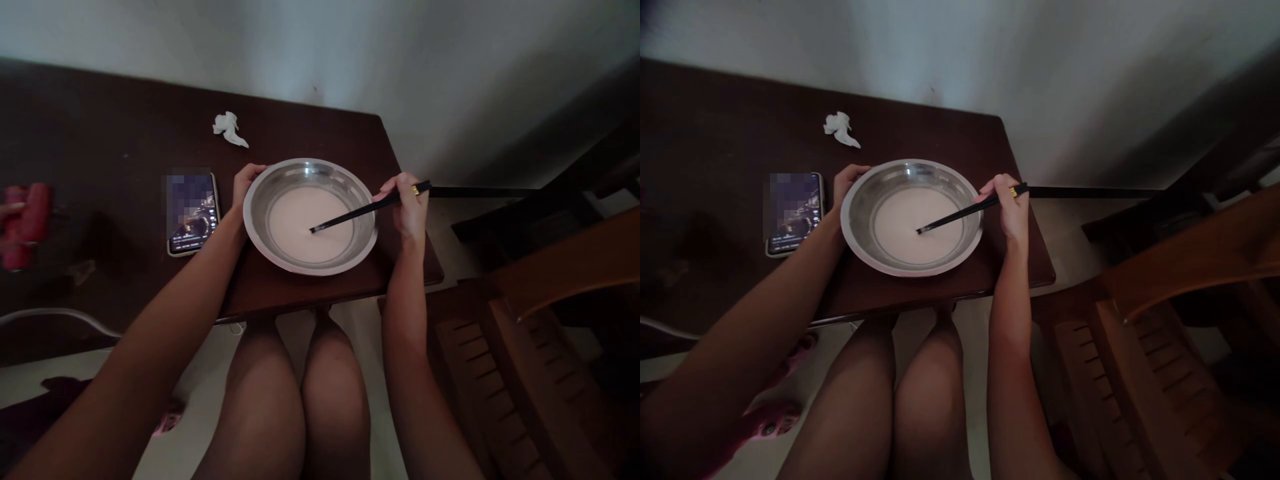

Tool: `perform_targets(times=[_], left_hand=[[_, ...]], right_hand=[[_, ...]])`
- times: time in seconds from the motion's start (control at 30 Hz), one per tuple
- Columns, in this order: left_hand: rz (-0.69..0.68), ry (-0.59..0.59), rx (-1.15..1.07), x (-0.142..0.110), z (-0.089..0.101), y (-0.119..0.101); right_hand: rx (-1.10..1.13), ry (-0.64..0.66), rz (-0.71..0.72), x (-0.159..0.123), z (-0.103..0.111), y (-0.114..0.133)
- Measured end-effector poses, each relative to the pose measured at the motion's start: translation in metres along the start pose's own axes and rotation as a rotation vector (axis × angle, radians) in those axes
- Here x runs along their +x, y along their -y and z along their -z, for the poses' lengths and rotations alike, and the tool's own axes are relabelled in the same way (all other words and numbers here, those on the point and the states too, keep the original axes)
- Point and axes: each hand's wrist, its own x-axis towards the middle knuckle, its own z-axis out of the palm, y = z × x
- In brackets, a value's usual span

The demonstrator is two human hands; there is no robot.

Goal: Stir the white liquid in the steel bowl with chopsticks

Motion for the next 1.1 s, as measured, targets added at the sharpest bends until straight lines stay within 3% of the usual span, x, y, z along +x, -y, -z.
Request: perform_targets(times=[0.1, 0.27, 0.47, 0.63, 0.83, 1.0, 1.1], left_hand=[[0.013, -0.001, -0.011, -0.0013, -0.0006, -0.0002], [-0.002, -0.003, -0.029, -0.0004, -0.0012, -0.0004], [-0.004, -0.076, -0.022, 0.0026, -0.0027, -0.0009], [0.011, -0.035, -0.042, 0.0020, -0.0030, -0.0012], [-0.006, -0.034, -0.031, 0.0001, -0.0028, -0.0003], [-0.013, -0.025, -0.033, 0.0047, 0.0010, 0.0015], [-0.007, -0.021, -0.026, 0.0057, 0.0018, 0.0015]], right_hand=[[-0.019, 0.035, 0.014, -0.0010, -0.0002, 0.0006], [0.049, -0.075, 0.063, 0.0022, 0.0020, -0.0036], [0.052, 0.083, 0.052, -0.0009, 0.0019, -0.0047], [0.078, -0.063, 0.085, 0.0012, 0.0023, -0.0032], [0.019, 0.084, 0.054, -0.0005, 0.0020, -0.0026], [0.037, -0.050, 0.085, 0.0015, 0.0034, -0.0047], [0.035, 0.001, 0.051, 0.0002, 0.0033, -0.0044]])
